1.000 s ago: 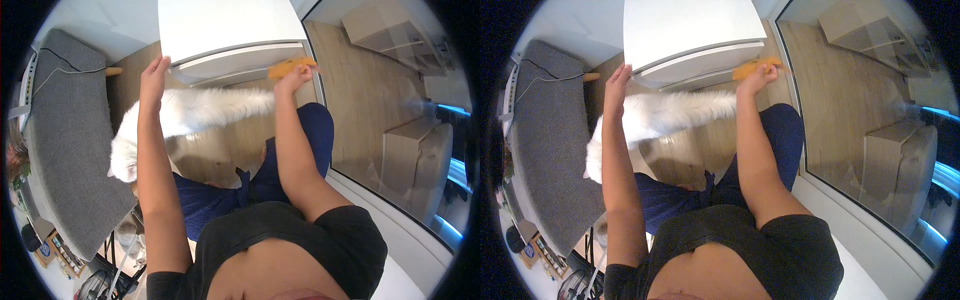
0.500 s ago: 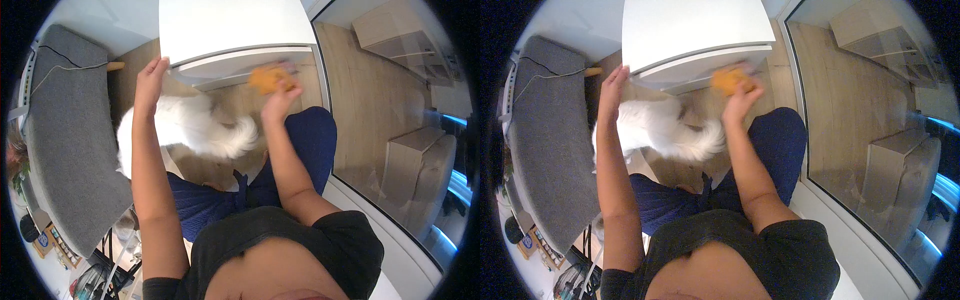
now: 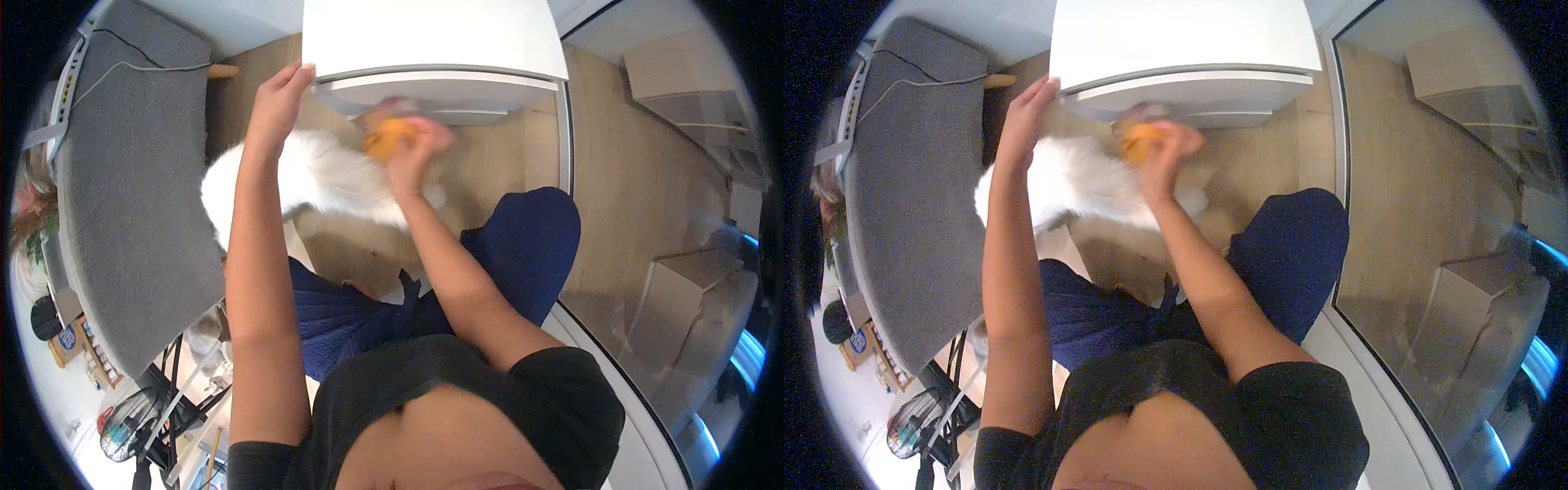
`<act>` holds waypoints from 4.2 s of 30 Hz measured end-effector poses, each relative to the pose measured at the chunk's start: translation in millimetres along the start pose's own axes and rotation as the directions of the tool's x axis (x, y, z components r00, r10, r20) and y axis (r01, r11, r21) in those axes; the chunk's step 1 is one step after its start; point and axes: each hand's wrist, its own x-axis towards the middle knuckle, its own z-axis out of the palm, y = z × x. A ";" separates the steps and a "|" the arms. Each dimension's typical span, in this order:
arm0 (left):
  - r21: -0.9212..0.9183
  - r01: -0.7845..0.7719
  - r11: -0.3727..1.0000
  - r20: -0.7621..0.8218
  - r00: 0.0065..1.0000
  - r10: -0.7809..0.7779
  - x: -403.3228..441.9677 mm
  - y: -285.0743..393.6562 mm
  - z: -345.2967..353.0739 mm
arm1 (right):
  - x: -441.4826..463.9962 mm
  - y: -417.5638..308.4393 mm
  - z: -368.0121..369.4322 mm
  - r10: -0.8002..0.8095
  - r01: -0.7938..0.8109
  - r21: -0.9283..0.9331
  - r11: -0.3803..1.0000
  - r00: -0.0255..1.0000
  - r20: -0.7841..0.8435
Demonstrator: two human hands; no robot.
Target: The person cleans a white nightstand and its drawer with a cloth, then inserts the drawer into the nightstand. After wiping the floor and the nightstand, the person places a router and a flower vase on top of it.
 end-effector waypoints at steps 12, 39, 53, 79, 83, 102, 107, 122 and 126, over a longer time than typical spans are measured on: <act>0.011 0.014 1.000 0.021 1.000 -0.014 -3.9 1.3 -1.8 | -4.1 39.4 57.2 -0.278 0.519 -0.192 0.833 0.693 0.666; 0.018 0.014 1.000 -0.069 0.998 -0.013 -9.4 11.9 2.1 | 71.5 146.5 -5.9 0.788 -0.704 0.550 0.450 0.603 0.127; 0.230 -0.002 0.973 0.155 0.987 -0.035 24.7 6.1 -20.7 | 46.6 82.5 -78.8 0.594 -0.413 0.488 0.769 0.745 -0.305; 0.416 -0.072 0.906 -0.548 0.776 0.313 -127.8 -84.4 -210.6 | 128.6 -128.7 134.0 -0.121 0.887 -0.217 0.408 0.288 0.950; 0.204 -0.139 0.969 -0.628 0.741 0.238 -120.7 -99.6 -228.6 | 121.6 -118.4 132.6 -0.001 0.928 -0.225 0.297 0.236 0.972; 0.641 -0.157 0.751 -0.574 0.551 0.605 -165.8 -99.3 -324.9 | 117.9 -98.1 104.9 -0.010 0.945 -0.305 0.118 0.309 0.951; 0.613 -0.104 0.783 -0.592 0.596 0.542 -158.6 -104.8 -318.3 | 101.6 -92.8 123.7 0.243 0.833 -0.552 -0.042 0.544 0.803; 0.454 0.114 0.884 -0.811 0.464 0.357 -135.2 -100.2 -305.2 | 124.7 -36.0 242.7 0.491 0.398 -0.725 0.562 0.545 0.679; 0.311 0.143 0.939 -0.889 0.394 0.235 -123.1 -83.6 -290.9 | 176.2 -110.0 198.3 0.360 0.305 -0.693 0.653 0.680 0.639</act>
